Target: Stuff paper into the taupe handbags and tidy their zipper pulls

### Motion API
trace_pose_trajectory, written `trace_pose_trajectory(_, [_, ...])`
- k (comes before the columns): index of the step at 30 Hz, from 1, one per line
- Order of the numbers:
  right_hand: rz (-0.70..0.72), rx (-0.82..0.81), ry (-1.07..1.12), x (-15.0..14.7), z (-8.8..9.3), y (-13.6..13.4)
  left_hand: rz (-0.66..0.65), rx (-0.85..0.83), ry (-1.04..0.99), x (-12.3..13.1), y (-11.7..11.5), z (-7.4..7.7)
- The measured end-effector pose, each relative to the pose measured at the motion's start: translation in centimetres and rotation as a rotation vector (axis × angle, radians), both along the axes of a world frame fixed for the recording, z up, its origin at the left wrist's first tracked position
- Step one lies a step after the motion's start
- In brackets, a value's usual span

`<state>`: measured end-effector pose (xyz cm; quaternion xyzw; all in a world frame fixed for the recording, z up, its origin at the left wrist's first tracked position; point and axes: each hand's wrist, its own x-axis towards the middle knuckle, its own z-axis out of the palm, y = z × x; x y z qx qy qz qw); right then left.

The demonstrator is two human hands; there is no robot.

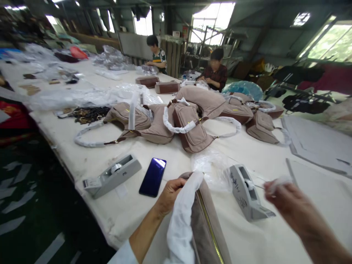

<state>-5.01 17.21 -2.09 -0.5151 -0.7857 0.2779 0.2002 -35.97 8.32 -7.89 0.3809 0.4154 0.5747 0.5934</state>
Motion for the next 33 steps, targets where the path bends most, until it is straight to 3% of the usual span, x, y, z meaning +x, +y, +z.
trace_pose_trajectory(3, [0.103, -0.277, 0.336, -5.3, -1.0, -2.3, 0.016, -0.005, -0.089, 1.0, -0.6, -0.9])
trace_pose_trajectory(5, [0.197, -0.380, 0.353, -9.2, -1.4, -4.2, -0.007, 0.044, -0.146, 1.5, -1.3, -1.4])
trace_pose_trajectory(7, [0.257, -0.343, 0.288, -12.2, -1.3, -5.5, -0.001, 0.094, -0.096, 1.8, -2.0, -1.6])
trace_pose_trajectory(9, [0.302, -0.250, 0.201, -13.8, -0.9, -6.1, 0.090, 0.086, 0.003, 2.0, -2.3, -1.4])
trace_pose_trajectory(12, [0.359, 0.034, 0.059, -14.3, -0.1, -5.7, 0.226, 0.041, 0.014, 2.6, -2.3, -0.9])
trace_pose_trajectory(15, [0.567, 0.295, -0.221, -14.4, 1.1, -3.8, 0.191, 0.064, -0.030, 3.1, -2.2, -0.8])
trace_pose_trajectory(18, [0.766, 0.312, -0.565, -15.1, 2.2, -1.7, 0.135, -0.006, -0.139, 3.2, -2.3, -1.2])
trace_pose_trajectory(20, [0.806, 0.283, -0.636, -15.5, 2.3, -0.8, 0.106, -0.111, -0.187, 2.9, -2.7, -1.5])
trace_pose_trajectory(27, [0.702, 0.197, -0.325, -14.3, -0.1, -0.3, 0.200, -0.296, 0.114, -0.1, -4.2, -1.0])
trace_pose_trajectory(33, [0.691, 0.135, -0.212, -14.6, -0.1, -0.5, 0.163, -0.309, 0.460, -0.4, -4.3, -0.5])
